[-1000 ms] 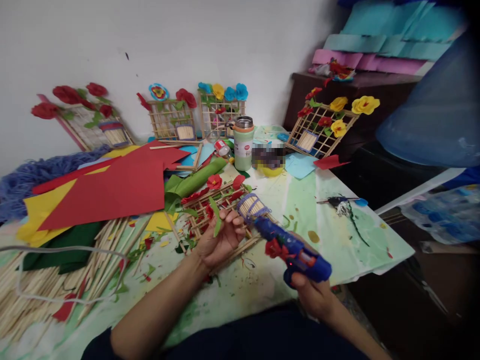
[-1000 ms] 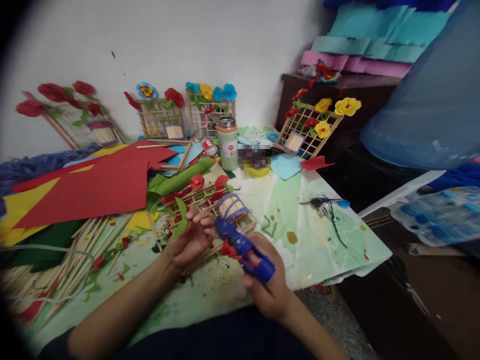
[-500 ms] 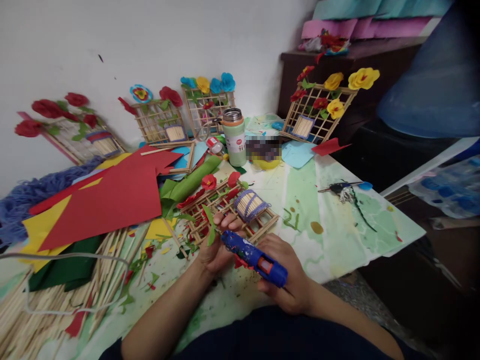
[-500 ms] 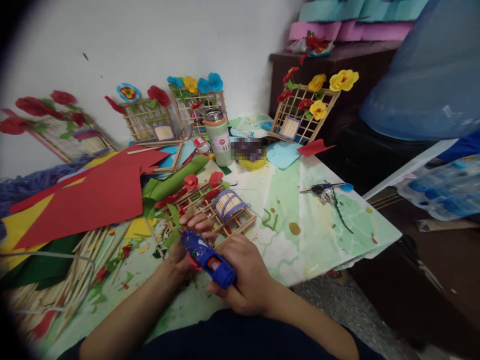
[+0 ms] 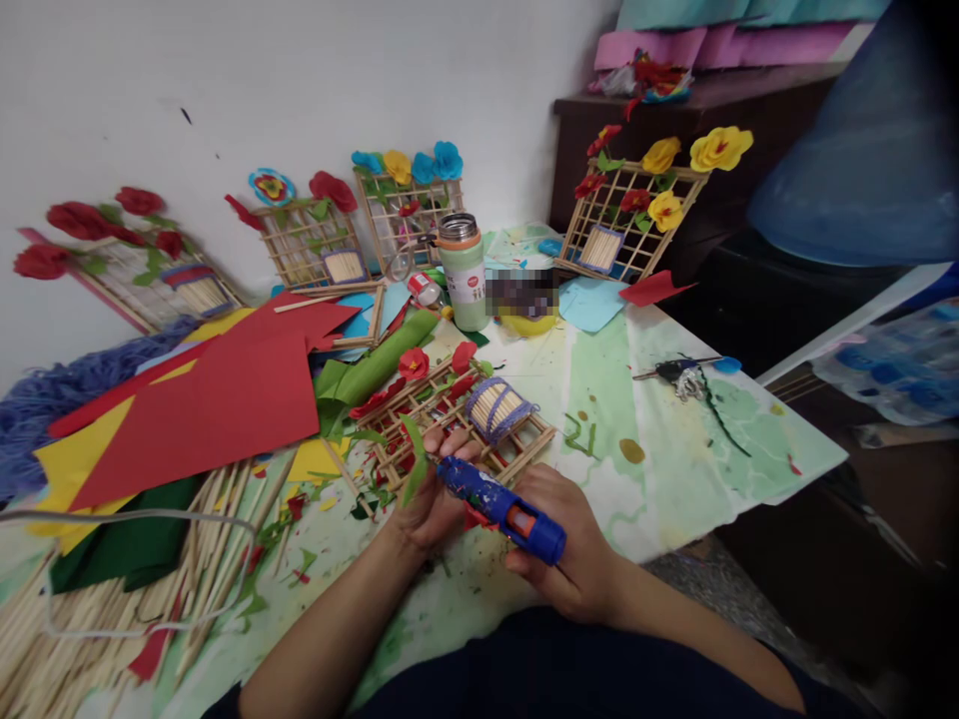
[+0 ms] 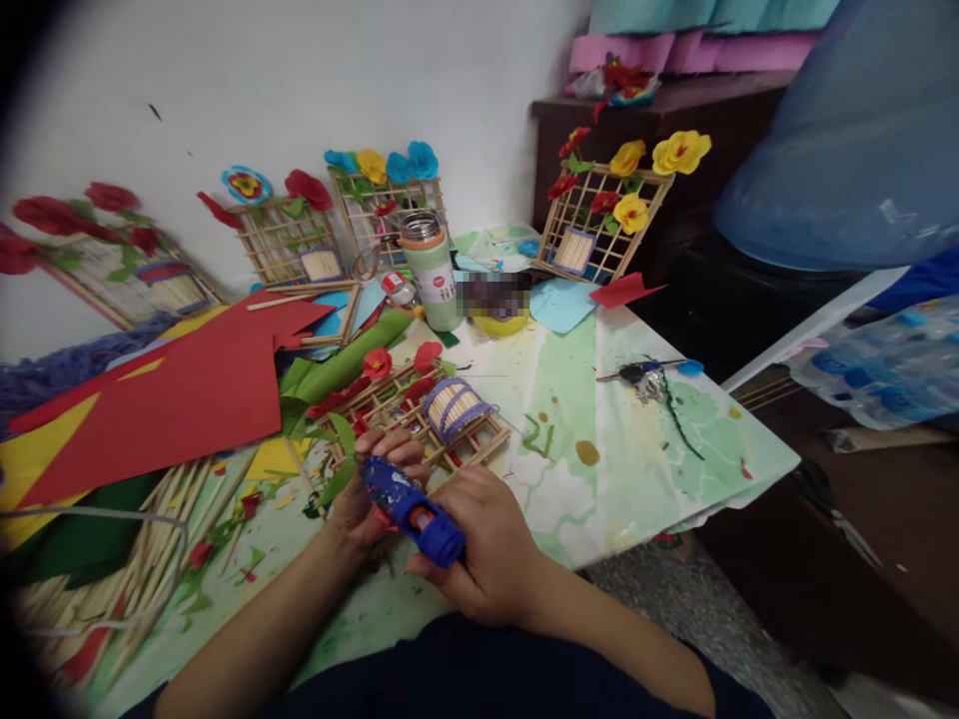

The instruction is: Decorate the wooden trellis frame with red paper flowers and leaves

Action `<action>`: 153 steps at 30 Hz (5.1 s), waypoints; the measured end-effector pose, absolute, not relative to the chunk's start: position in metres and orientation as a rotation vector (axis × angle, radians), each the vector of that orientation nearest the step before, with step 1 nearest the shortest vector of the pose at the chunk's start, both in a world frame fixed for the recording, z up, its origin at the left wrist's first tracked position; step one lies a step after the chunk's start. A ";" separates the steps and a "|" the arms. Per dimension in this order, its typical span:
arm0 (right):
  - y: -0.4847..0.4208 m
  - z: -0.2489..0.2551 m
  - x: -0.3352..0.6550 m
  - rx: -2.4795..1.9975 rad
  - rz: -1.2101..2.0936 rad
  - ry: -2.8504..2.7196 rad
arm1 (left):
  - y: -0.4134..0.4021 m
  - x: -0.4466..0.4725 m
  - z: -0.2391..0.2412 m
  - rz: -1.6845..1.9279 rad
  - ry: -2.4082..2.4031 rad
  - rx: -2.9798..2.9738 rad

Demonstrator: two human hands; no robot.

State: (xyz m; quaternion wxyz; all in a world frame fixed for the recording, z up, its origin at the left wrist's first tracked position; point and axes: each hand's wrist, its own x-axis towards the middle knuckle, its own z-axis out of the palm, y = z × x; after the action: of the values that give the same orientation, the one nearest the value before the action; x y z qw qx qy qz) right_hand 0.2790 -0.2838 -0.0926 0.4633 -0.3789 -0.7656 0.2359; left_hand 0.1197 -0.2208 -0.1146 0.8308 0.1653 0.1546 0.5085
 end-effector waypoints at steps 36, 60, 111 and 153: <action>-0.285 -0.109 0.325 -1.098 0.311 -1.783 | -0.158 0.067 -0.053 1.158 1.197 0.982; -0.262 -0.159 0.357 -1.366 0.361 -1.710 | -0.102 0.076 -0.082 0.435 1.433 1.104; -0.251 -0.155 0.360 -1.812 -0.090 -1.815 | -0.095 0.062 -0.066 0.327 1.442 1.262; -0.161 -0.094 0.265 -1.481 0.085 -2.350 | -0.093 0.073 -0.098 0.228 1.340 1.490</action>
State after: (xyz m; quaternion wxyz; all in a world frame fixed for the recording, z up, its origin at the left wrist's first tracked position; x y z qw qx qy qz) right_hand 0.2654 -0.1606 -0.0939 0.1802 -0.5240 -0.8319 0.0302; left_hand 0.0729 -0.0929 -0.0983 0.5331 0.6251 0.5621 0.0955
